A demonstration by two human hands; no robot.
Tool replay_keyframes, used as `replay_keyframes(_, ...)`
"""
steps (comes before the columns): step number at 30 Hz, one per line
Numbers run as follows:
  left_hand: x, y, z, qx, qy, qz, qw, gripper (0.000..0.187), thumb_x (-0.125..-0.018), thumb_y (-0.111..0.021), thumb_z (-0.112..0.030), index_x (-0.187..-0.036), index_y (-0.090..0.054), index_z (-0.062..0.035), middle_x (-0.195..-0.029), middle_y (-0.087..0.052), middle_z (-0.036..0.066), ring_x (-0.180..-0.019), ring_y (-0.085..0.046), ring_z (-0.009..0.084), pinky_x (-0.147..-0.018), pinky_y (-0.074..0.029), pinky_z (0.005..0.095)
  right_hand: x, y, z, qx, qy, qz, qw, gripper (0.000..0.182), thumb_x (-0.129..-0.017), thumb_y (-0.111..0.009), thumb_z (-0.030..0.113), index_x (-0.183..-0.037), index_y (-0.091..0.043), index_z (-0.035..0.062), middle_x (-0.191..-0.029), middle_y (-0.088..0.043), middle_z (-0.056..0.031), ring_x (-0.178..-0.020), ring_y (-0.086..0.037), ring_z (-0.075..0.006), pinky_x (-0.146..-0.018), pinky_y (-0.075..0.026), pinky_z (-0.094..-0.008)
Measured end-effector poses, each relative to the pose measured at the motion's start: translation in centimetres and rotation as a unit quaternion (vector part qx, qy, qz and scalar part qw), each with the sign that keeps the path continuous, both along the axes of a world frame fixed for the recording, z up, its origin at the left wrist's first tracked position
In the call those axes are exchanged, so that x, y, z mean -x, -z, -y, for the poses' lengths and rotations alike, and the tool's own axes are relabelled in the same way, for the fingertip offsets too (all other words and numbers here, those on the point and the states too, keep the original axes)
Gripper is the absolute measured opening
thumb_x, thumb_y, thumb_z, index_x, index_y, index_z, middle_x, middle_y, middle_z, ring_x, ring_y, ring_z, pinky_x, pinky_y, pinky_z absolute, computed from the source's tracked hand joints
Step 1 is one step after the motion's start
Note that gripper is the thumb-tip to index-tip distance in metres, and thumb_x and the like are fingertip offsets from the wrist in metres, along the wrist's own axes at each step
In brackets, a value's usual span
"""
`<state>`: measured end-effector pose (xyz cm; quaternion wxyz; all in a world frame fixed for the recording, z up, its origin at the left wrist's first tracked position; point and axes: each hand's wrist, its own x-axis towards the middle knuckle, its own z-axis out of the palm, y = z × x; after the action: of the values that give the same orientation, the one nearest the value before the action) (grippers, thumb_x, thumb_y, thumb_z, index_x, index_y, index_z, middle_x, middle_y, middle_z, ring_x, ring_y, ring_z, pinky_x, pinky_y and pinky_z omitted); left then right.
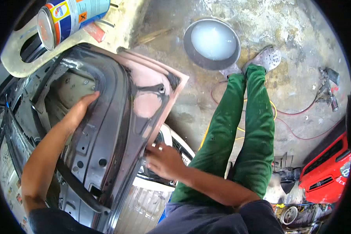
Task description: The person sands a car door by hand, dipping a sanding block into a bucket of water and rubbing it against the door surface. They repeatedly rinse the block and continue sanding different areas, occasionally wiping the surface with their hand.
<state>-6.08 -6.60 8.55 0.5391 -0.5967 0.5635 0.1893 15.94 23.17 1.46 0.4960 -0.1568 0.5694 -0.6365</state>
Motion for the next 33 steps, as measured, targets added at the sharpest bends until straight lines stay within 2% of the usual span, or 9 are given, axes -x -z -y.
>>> replay_keyframes(2,-1.6,0.0,1.3,0.027,0.041,-0.017,0.999,0.065,-0.099,-0.054,-0.054,-0.138,-0.061,-0.0019,-0.128,-0.068,0.016,-0.109,-0.069,0.0261,-0.102,-0.05,0.0364,2.3,1.5,-1.2,0.109,0.066,-0.064,0.99,0.031,-0.087,-0.074,0.023,-0.117,-0.071,0.0138,-0.123,-0.07,-0.0088,-0.098,-0.065,-0.0305,-0.085,-0.053,-0.047)
replay_keyframes(6,-0.1,-0.5,-0.5,0.006,-0.045,0.022,0.999,0.062,-0.1,-0.053,-0.053,-0.133,-0.063,-0.0011,-0.122,-0.07,0.014,-0.102,-0.071,0.0249,-0.094,-0.055,0.0358,0.1,3.4,-0.2,-0.083,0.033,-0.063,0.994,0.017,-0.092,-0.069,0.024,-0.103,-0.072,0.0117,-0.125,-0.066,-0.011,-0.106,-0.059,-0.035,-0.083,-0.052,-0.0494)
replay_keyframes(10,-1.2,0.0,0.5,0.013,0.037,-0.019,0.999,0.061,-0.101,-0.052,-0.053,-0.131,-0.064,-0.0008,-0.116,-0.072,0.014,-0.097,-0.072,0.0247,-0.088,-0.057,0.0362,0.8,1.5,-0.7,0.107,0.064,-0.065,0.99,0.036,-0.086,-0.076,0.029,-0.117,-0.071,0.0112,-0.119,-0.069,-0.0095,-0.095,-0.063,-0.0334,-0.088,-0.051,-0.0465)
replay_keyframes(14,-0.3,-0.6,-0.3,-0.011,-0.059,0.016,0.998,0.062,-0.101,-0.053,-0.053,-0.132,-0.063,-0.0004,-0.12,-0.07,0.012,-0.104,-0.069,0.0222,-0.095,-0.053,0.0345,-0.7,4.2,0.1,-0.102,0.034,-0.141,0.984,0.032,-0.085,-0.076,0.025,-0.114,-0.072,0.011,-0.126,-0.066,-0.0127,-0.099,-0.064,-0.0332,-0.089,-0.05,-0.046)
replay_keyframes(18,-0.9,-0.2,0.7,0.003,0.013,0.007,1.0,0.063,-0.1,-0.054,-0.052,-0.135,-0.062,-0.0004,-0.122,-0.07,0.011,-0.108,-0.067,0.02,-0.1,-0.05,0.0332,1.2,1.5,-0.6,0.103,0.108,-0.065,0.987,0.029,-0.084,-0.078,0.021,-0.11,-0.071,0.0105,-0.129,-0.065,-0.0117,-0.103,-0.064,-0.0311,-0.086,-0.053,-0.0462)
replay_keyframes(22,0.2,-0.4,-0.7,0.02,0.037,0.002,0.999,0.066,-0.1,-0.054,-0.052,-0.138,-0.059,0.001,-0.124,-0.069,0.013,-0.106,-0.068,0.0213,-0.098,-0.05,0.0329,0.8,2.3,-0.4,-0.096,0.068,-0.063,0.991,0.027,-0.084,-0.076,0.018,-0.111,-0.073,0.013,-0.129,-0.064,-0.0096,-0.1,-0.061,-0.0323,-0.088,-0.05,-0.0459)
replay_keyframes(26,0.2,-0.1,-0.5,-0.005,0.014,0.004,1.0,0.066,-0.1,-0.054,-0.052,-0.139,-0.059,0.0012,-0.126,-0.068,0.013,-0.107,-0.067,0.023,-0.1,-0.049,0.033,0.0,2.2,-1.1,0.1,0.103,-0.058,0.988,0.029,-0.083,-0.078,0.017,-0.111,-0.071,0.0115,-0.133,-0.063,-0.0093,-0.1,-0.061,-0.0308,-0.091,-0.049,-0.0443)
replay_keyframes(30,0.2,-0.2,-0.7,0.004,0.011,0.016,1.0,0.062,-0.1,-0.054,-0.05,-0.137,-0.06,-0.0007,-0.124,-0.069,0.012,-0.107,-0.067,0.0221,-0.098,-0.05,0.0332,1.2,2.6,-0.7,-0.087,0.098,-0.072,0.989,0.033,-0.082,-0.078,0.019,-0.112,-0.07,0.0093,-0.132,-0.062,-0.0106,-0.102,-0.06,-0.0312,-0.091,-0.048,-0.045)
replay_keyframes(33,-0.8,-0.1,0.1,0.036,0.083,-0.026,0.996,0.061,-0.1,-0.054,-0.051,-0.135,-0.062,-0.0011,-0.12,-0.07,0.012,-0.101,-0.069,0.0215,-0.094,-0.052,0.0328,0.6,-0.9,-0.8,0.042,0.09,-0.019,0.995,0.029,-0.086,-0.075,0.021,-0.114,-0.071,0.0137,-0.13,-0.064,-0.011,-0.106,-0.06,-0.0345,-0.088,-0.051,-0.047)
